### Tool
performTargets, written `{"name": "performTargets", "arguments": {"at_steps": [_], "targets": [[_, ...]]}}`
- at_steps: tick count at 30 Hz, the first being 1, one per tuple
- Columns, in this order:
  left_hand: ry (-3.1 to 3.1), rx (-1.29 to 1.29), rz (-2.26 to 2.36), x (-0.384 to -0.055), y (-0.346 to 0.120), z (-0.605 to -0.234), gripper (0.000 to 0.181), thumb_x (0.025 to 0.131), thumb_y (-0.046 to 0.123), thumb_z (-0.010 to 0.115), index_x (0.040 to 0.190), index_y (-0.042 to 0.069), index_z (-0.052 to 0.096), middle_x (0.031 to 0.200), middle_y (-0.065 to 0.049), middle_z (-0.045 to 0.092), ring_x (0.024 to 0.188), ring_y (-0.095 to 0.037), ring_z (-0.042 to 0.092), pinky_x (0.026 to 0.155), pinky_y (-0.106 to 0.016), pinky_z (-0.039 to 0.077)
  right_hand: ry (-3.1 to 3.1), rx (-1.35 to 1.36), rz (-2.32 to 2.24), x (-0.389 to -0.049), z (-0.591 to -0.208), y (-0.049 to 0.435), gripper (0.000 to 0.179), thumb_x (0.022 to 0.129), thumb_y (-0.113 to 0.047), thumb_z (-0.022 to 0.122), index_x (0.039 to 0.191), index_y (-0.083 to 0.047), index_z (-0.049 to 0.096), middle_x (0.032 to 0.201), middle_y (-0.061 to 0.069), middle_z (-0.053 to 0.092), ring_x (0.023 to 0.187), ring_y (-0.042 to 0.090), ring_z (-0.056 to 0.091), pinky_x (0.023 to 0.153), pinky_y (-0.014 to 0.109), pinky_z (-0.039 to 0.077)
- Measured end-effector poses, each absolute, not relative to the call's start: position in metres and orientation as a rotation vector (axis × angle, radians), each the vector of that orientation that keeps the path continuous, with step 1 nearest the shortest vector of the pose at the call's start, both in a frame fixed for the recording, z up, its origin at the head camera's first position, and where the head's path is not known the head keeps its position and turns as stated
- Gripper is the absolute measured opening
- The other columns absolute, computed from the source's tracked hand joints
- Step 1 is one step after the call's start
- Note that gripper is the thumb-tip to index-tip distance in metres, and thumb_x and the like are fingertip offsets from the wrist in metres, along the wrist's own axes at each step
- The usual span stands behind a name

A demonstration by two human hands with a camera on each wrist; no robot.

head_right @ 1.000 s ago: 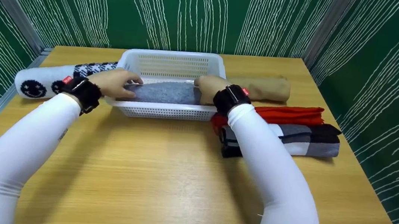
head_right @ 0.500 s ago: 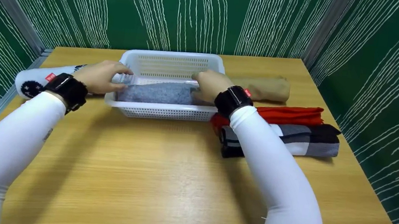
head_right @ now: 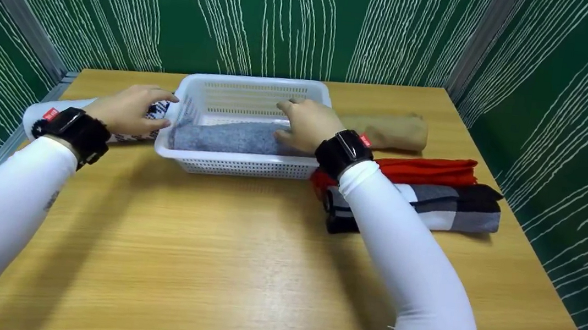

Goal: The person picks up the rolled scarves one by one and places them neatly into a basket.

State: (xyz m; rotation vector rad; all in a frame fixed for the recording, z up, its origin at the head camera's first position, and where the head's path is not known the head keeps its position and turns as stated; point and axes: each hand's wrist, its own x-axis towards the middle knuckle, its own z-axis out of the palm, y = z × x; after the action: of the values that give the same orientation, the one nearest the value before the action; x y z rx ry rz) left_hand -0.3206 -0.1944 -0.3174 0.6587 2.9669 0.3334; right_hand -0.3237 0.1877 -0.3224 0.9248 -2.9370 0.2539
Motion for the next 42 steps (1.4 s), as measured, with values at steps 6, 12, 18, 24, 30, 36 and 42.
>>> {"name": "performTargets", "arguments": {"at_steps": [6,12,18,24,30,36,42], "targets": [[2.984,0.625,0.326,-0.317,-0.206,-0.316,0.062,0.103,0.029,0.070,0.158,0.007,0.053,0.165,-0.020,0.050,0.154,-0.042,0.046,0.125,-0.066,0.040,-2.889,0.934,0.275,-0.321,-0.323,0.185,0.071,0.100,-0.037,0.077,0.156,-0.001,0.055,0.153,0.027,0.060,0.139,0.046,0.060,0.117,0.063,0.049],[2.997,0.582,0.347,-0.316,-0.217,-0.318,0.064,0.103,0.031,0.071,0.159,0.008,0.052,0.166,-0.020,0.048,0.155,-0.044,0.044,0.125,-0.068,0.039,-2.890,0.916,0.272,-0.318,-0.324,0.181,0.077,0.099,-0.043,0.077,0.159,-0.002,0.051,0.159,0.027,0.055,0.145,0.048,0.055,0.120,0.065,0.045],[2.983,0.513,0.332,-0.316,-0.231,-0.319,0.073,0.100,0.031,0.072,0.164,0.010,0.046,0.170,-0.021,0.043,0.158,-0.045,0.040,0.124,-0.071,0.037,-2.912,0.906,0.257,-0.317,-0.326,0.175,0.081,0.100,-0.049,0.075,0.162,-0.004,0.049,0.162,0.026,0.052,0.150,0.048,0.050,0.124,0.065,0.041],[2.990,0.481,0.324,-0.313,-0.242,-0.320,0.078,0.097,0.028,0.075,0.166,0.010,0.043,0.171,-0.023,0.041,0.157,-0.047,0.039,0.123,-0.074,0.036,-2.923,0.937,0.263,-0.314,-0.326,0.169,0.082,0.101,-0.050,0.074,0.164,-0.004,0.046,0.166,0.026,0.048,0.155,0.047,0.044,0.129,0.062,0.035],[3.001,0.474,0.309,-0.311,-0.250,-0.323,0.085,0.092,0.025,0.081,0.166,0.008,0.042,0.172,-0.025,0.038,0.158,-0.049,0.037,0.124,-0.075,0.034,-2.913,0.993,0.237,-0.308,-0.325,0.160,0.082,0.102,-0.050,0.071,0.164,-0.004,0.045,0.167,0.026,0.046,0.157,0.047,0.041,0.132,0.060,0.030],[3.024,0.469,0.294,-0.310,-0.257,-0.327,0.087,0.090,0.023,0.083,0.165,0.008,0.043,0.169,-0.026,0.041,0.156,-0.049,0.039,0.123,-0.074,0.035,-2.887,1.043,0.233,-0.300,-0.327,0.151,0.083,0.102,-0.052,0.071,0.165,-0.005,0.043,0.168,0.025,0.045,0.157,0.047,0.040,0.133,0.060,0.030],[3.031,0.470,0.281,-0.308,-0.262,-0.330,0.083,0.092,0.023,0.081,0.165,0.007,0.043,0.168,-0.028,0.043,0.155,-0.050,0.040,0.125,-0.072,0.034,-2.868,1.084,0.244,-0.295,-0.328,0.144,0.086,0.101,-0.053,0.071,0.167,-0.007,0.041,0.168,0.024,0.046,0.157,0.046,0.042,0.131,0.062,0.032]]}}
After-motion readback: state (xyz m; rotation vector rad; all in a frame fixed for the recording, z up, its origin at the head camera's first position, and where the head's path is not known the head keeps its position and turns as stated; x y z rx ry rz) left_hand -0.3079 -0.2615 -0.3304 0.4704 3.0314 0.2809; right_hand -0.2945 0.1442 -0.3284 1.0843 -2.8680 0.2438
